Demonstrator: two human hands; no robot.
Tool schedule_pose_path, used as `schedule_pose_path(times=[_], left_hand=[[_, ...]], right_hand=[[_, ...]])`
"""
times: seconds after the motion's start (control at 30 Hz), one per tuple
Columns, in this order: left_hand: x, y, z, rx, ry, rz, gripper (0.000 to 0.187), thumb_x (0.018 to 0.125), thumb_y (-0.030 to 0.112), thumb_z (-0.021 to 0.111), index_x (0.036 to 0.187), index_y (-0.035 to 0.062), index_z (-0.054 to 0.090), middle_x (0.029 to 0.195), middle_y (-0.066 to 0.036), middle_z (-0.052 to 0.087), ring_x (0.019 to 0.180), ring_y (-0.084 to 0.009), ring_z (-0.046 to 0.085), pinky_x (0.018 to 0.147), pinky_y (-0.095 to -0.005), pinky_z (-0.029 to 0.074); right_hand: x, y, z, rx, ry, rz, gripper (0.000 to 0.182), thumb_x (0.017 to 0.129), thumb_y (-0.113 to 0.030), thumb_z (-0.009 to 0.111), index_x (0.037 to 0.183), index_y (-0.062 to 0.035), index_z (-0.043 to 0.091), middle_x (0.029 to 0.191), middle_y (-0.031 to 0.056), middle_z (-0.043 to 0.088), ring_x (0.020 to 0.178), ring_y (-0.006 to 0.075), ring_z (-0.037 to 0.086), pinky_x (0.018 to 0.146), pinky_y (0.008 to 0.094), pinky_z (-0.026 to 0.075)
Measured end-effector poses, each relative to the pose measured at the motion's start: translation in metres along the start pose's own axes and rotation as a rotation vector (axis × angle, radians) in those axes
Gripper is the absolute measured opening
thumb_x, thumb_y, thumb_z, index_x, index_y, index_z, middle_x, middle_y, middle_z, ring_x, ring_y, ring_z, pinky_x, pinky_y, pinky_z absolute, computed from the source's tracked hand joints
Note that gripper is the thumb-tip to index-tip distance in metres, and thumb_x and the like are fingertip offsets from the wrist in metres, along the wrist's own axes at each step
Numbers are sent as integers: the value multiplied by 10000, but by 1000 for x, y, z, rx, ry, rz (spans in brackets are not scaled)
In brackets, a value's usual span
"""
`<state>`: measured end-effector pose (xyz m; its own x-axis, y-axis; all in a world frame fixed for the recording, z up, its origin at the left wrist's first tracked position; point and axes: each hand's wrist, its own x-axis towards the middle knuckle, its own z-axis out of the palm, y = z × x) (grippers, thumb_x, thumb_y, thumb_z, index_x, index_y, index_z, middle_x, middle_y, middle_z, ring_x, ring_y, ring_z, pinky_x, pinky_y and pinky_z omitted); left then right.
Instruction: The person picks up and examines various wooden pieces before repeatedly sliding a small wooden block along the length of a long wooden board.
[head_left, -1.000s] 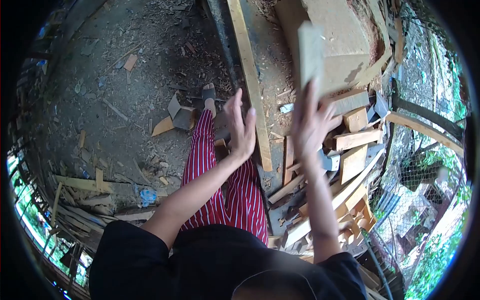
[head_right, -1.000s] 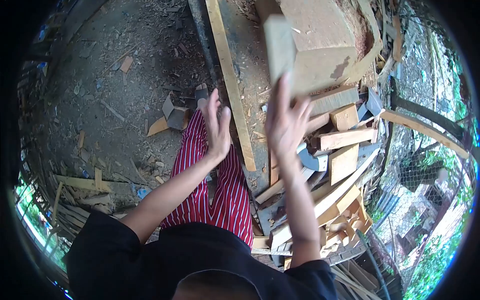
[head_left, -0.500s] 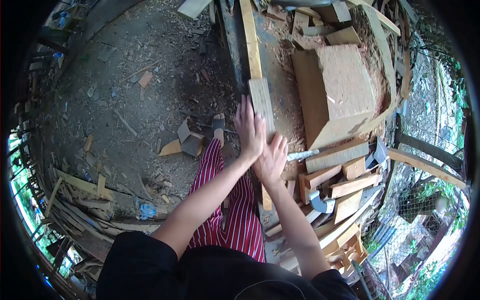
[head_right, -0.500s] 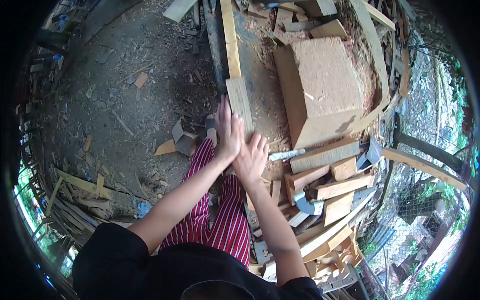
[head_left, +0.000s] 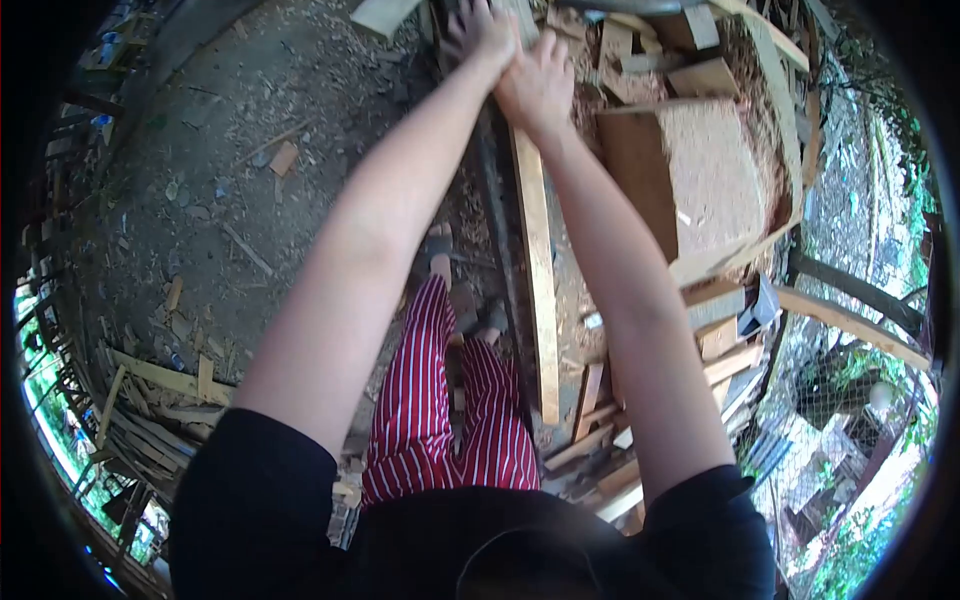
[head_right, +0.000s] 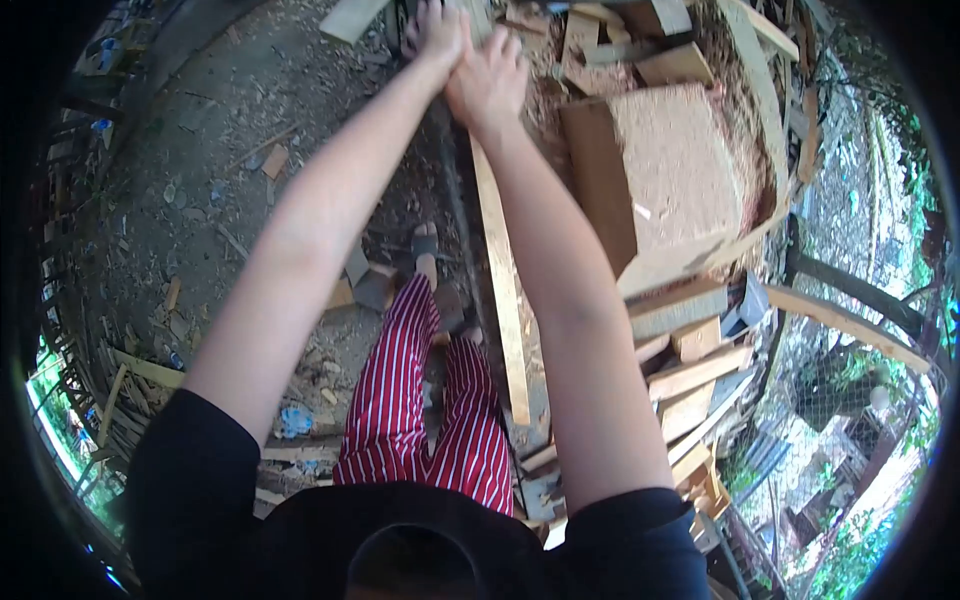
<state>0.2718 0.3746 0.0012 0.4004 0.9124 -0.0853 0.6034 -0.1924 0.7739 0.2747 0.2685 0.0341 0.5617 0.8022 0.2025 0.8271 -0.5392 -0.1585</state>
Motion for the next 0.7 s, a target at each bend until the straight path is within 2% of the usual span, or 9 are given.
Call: schedule_pose_path(times=[0.07,0.17,0.2,0.23,0.3,0.4,0.43,0.57,0.7], left_hand=[[20,6,6,34,-25,-96,640,968,481,407,1516,175,277,1599,-38,231,1467,-328,148,1138,-621,94],[-3,-1,12,35,-13,-111,644,969,489,402,1511,162,282,1595,-53,235,1459,-341,162,1144,-601,111],[-24,-14,16,68,16,-19,642,970,502,391,1507,164,290,1586,-66,253,1452,-337,180,1144,-592,120],[-50,-24,19,96,46,72,641,971,515,379,1503,166,297,1577,-79,272,1445,-333,197,1143,-584,129],[-129,-20,-1,-16,12,152,555,979,391,377,1489,173,339,1584,-85,251,1435,-375,215,1118,-670,89],[-258,-38,-21,68,-40,316,584,1012,357,343,1521,80,271,1587,-161,222,1423,-397,220,1146,-508,149],[-300,-36,-33,14,-92,320,594,986,327,374,1513,69,284,1599,-152,184,1436,-395,201,1138,-621,86],[-454,-61,-56,14,-269,221,636,968,298,411,1507,7,242,1601,-183,145,1466,-394,124,1160,-608,33],[-494,-72,-75,34,-324,143,638,982,274,396,1514,-8,188,1573,-240,169,1449,-418,153,1155,-598,67]], right_hand=[[12,6,11,-37,-22,-19,604,873,-313,533,1444,-186,381,1153,221,507,1095,403,508,863,482,490],[-11,4,-12,121,-214,97,521,921,-307,470,1412,-131,457,1359,232,444,1184,402,484,954,470,451],[-38,8,2,14,-36,58,539,917,-292,467,1429,-130,430,1294,228,475,1152,393,498,920,470,468],[-58,11,5,-97,143,13,557,913,-278,463,1447,-128,403,1229,225,506,1120,384,512,885,470,485],[-117,6,-36,92,-50,100,710,855,-268,553,1511,-186,294,1195,249,509,1127,401,506,917,473,448],[-236,9,-61,68,-175,181,764,856,-238,545,1549,-196,227,1283,287,466,1175,442,490,982,504,399],[-279,8,-75,127,-258,236,772,847,-222,553,1549,-178,233,1300,294,451,1188,452,475,1025,500,366],[-430,2,-119,71,-389,245,687,846,-223,560,1500,-144,366,1209,258,455,990,382,477,897,459,393],[-466,-5,-128,98,-398,210,609,844,-243,576,1438,-176,461,1194,235,453,946,360,475,868,443,406]])
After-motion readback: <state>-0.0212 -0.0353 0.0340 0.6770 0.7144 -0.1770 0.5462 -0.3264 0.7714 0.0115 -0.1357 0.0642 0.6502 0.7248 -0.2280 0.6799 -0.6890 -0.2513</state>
